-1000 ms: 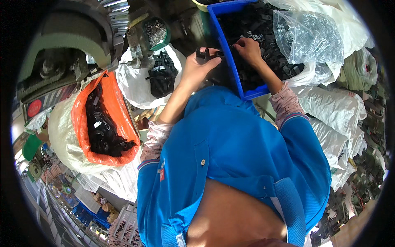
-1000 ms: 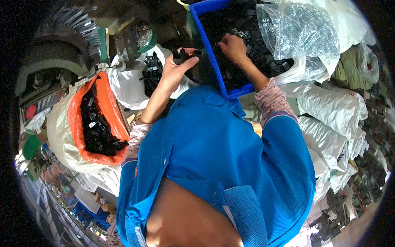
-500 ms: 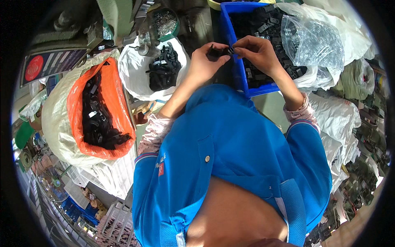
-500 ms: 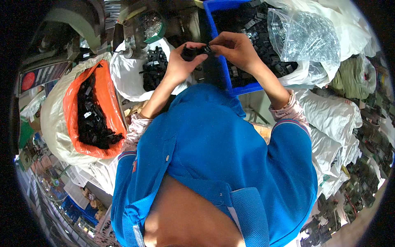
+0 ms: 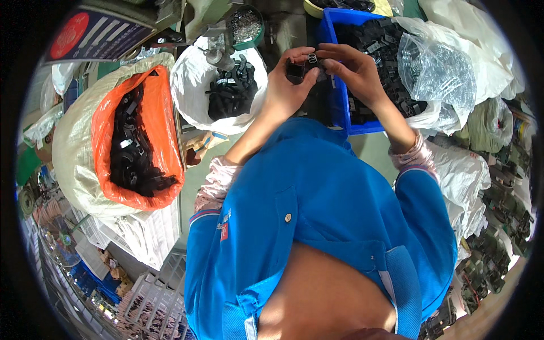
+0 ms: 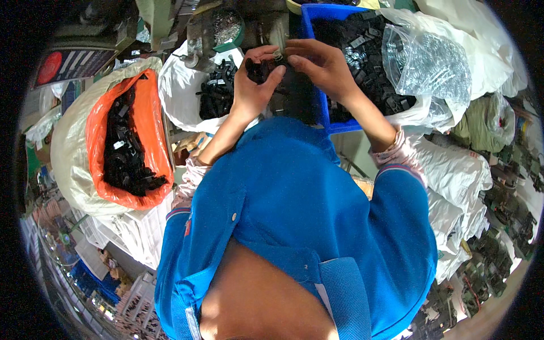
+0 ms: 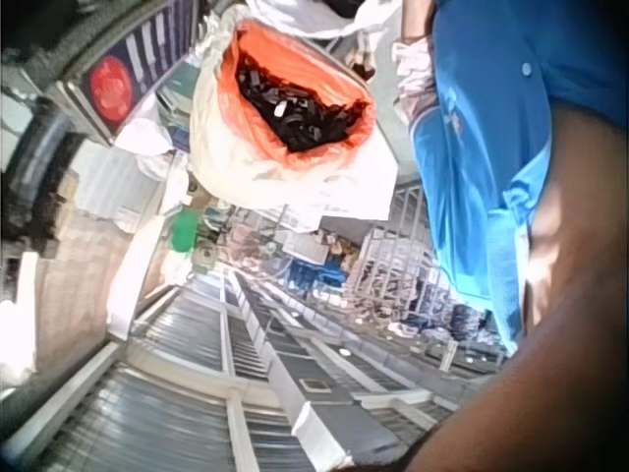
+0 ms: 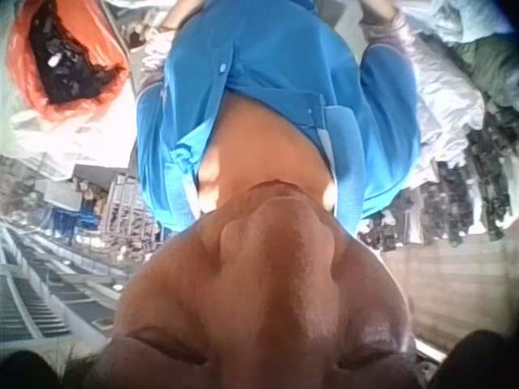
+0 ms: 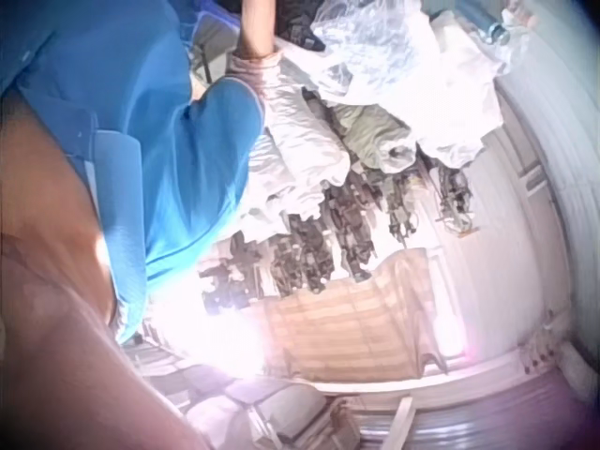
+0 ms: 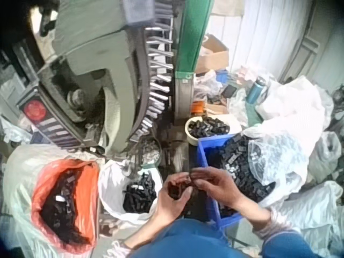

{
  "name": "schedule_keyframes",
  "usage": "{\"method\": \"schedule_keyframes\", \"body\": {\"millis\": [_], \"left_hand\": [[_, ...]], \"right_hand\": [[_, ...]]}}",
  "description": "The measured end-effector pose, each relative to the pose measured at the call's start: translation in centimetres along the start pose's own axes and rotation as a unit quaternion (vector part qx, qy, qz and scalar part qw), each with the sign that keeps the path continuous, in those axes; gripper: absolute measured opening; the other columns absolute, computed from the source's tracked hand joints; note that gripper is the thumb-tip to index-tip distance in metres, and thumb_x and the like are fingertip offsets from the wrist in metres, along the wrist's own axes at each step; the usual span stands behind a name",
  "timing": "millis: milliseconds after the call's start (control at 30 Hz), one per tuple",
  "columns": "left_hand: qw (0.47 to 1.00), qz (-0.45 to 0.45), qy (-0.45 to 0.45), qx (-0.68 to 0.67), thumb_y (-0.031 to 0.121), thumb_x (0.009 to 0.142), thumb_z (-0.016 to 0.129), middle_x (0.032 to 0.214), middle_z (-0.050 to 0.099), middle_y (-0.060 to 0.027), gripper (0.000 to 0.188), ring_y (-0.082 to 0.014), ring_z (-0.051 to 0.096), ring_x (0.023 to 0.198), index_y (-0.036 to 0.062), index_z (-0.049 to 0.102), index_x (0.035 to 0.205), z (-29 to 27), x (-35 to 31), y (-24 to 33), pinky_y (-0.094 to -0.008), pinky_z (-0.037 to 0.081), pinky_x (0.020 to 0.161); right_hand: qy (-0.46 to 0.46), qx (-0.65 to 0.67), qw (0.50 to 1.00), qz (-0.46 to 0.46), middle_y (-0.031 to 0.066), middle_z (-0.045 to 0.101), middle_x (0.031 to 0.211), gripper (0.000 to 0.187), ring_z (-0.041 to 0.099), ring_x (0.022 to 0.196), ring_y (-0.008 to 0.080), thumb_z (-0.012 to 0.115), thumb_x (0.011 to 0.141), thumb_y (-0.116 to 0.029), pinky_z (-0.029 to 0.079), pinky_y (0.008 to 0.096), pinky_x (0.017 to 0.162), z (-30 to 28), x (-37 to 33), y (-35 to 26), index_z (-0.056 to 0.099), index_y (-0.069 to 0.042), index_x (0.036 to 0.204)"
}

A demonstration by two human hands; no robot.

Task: The person repeatedly picks small black plastic components from a blue bin, attaches a smaller piece to each, and places the assembled units into a white sack. The process continues throughout the clip with consistent hand movements and no visible tools.

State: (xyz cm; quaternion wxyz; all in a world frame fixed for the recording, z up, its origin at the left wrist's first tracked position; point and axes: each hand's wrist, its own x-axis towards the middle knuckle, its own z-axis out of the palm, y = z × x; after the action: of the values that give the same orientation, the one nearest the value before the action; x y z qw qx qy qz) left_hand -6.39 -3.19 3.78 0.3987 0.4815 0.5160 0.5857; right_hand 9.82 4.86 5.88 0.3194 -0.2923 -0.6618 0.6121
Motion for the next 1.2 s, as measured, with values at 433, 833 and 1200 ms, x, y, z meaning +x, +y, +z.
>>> {"method": "schedule_keyframes", "body": {"millis": [433, 833, 1200], "left_hand": [[0.976, 0.149, 0.028, 0.153, 0.001, 0.078, 0.067, 0.090, 0.064, -0.0092, 0.008, -0.0165, 0.063, 0.081, 0.0005, 0.061, 0.084, -2.5, 0.6, -0.7, -0.0262, 0.048, 0.071], [0.974, -0.161, 0.054, -0.147, 0.010, 0.083, 0.068, 0.079, 0.062, -0.0075, 0.014, -0.0130, 0.060, 0.068, -0.0015, 0.061, 0.088, -2.3, 0.7, -1.1, -0.0281, 0.052, 0.061], [0.929, -0.270, -0.134, -0.214, 0.010, 0.091, 0.055, 0.112, 0.060, -0.0131, 0.034, -0.0226, 0.064, 0.091, 0.0029, 0.049, 0.123, -4.7, -0.9, -0.2, -0.0322, 0.058, 0.066]], "right_hand": [[0.030, 0.158, 0.979, 0.127, 0.0099, 0.065, 0.095, 0.031, 0.064, 0.085, 0.0152, 0.061, 0.089, -0.014, 0.051, 0.0256, 0.075, 0.8, -1.9, 1.8, 0.057, 0.004, 0.115], [0.022, 0.079, 0.992, 0.095, 0.0096, 0.065, 0.099, 0.031, 0.062, 0.088, 0.0144, 0.057, 0.092, -0.016, 0.051, 0.0260, 0.078, 0.8, -0.4, 2.5, 0.057, 0.004, 0.115], [-0.021, 0.179, 0.979, 0.091, 0.0056, 0.063, 0.095, 0.030, 0.060, 0.085, 0.0101, 0.056, 0.093, -0.016, 0.049, 0.0238, 0.076, -2.6, 1.9, 1.2, 0.055, 0.002, 0.118]]}}
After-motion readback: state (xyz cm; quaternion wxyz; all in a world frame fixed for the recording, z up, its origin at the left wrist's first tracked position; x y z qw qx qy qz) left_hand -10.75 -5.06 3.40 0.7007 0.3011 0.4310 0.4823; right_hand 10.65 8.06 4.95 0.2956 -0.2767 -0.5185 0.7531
